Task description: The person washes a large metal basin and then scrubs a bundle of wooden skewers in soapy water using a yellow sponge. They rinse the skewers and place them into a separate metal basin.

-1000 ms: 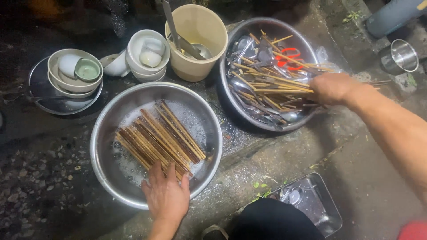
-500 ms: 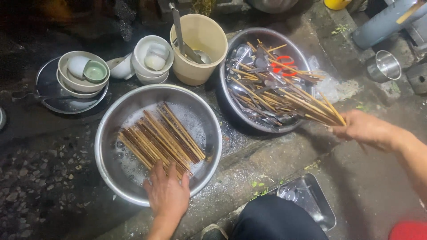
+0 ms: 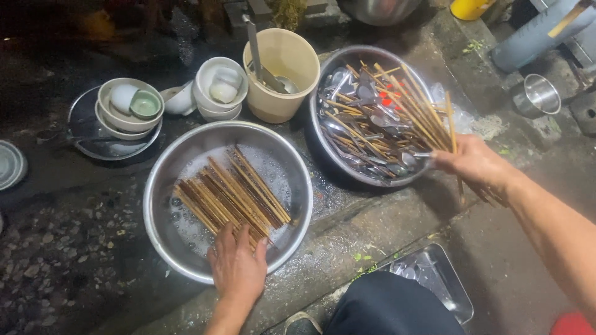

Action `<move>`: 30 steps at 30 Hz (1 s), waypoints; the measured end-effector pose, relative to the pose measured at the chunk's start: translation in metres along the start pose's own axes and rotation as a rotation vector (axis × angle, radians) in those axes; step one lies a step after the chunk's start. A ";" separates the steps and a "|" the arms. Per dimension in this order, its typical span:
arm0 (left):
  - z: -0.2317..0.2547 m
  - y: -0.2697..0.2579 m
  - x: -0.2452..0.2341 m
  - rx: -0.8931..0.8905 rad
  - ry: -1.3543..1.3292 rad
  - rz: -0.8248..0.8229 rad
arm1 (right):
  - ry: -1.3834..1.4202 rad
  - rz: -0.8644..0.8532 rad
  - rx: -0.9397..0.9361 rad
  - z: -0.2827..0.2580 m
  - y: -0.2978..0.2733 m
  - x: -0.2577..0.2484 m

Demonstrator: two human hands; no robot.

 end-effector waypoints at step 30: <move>0.153 0.029 -0.059 0.476 -1.527 0.338 | 0.006 -0.167 -0.690 -0.023 0.050 0.317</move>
Point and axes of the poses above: each hand's wrist, its own y-axis towards the middle knuckle, its own x-axis out of the palm, z = x × y, the point moved 9 cm from there along y, towards the middle knuckle, and after that the axes turned 12 degrees about -z, right-handed, at the moved point
